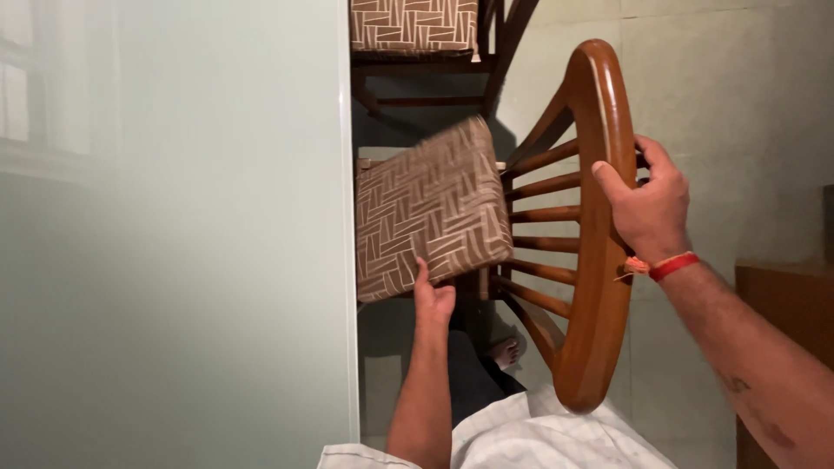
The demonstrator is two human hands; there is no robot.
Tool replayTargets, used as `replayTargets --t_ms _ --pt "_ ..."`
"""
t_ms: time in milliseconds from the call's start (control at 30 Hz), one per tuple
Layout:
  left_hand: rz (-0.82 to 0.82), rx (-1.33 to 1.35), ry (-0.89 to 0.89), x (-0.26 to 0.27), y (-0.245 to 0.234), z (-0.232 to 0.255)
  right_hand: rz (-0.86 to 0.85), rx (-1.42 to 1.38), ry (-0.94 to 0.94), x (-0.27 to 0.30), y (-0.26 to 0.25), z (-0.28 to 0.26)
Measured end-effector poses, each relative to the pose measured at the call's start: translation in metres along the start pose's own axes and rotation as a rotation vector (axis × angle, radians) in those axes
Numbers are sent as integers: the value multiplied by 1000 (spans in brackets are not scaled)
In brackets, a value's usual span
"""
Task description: Clean a wooden chair using a cloth and position it under a table.
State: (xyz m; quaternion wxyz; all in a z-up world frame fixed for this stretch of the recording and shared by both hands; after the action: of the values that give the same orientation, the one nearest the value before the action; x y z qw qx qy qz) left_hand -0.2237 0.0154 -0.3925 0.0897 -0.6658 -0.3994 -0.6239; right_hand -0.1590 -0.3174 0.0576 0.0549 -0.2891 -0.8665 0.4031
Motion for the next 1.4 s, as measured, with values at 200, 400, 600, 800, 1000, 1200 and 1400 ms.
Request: replayTargets --t_ms 200,400,600,800,1000,1200,1400 --pt "-303 280 -29 12 83 0 4 12 -17 -1 -3 -6" --pt "-98 19 67 92 147 16 21 -12 45 -3 -4 -8" --pt "-179 -30 56 59 166 21 44 17 17 1 -5 0" --pt "-319 307 -4 67 260 -3 19 13 62 -2 -4 -2" --pt "-373 400 -29 183 308 -23 47 42 36 -2 -4 7" --pt "-415 -15 90 278 279 16 31 8 108 -4 -4 13" --pt "-506 -361 232 365 280 94 18 -7 118 -5 -5 7"
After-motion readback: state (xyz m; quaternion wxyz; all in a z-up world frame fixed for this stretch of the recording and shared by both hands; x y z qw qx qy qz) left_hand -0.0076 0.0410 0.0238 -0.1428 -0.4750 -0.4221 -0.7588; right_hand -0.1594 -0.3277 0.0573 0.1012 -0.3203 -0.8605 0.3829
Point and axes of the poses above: each hand's wrist, its own x-axis away from the middle knuckle, its own y-axis out of the palm, z = x × y, the point moved 9 cm from there along -x, towards the middle knuckle, and after that the axes turned 14 degrees about -y, right-handed, at the moved point
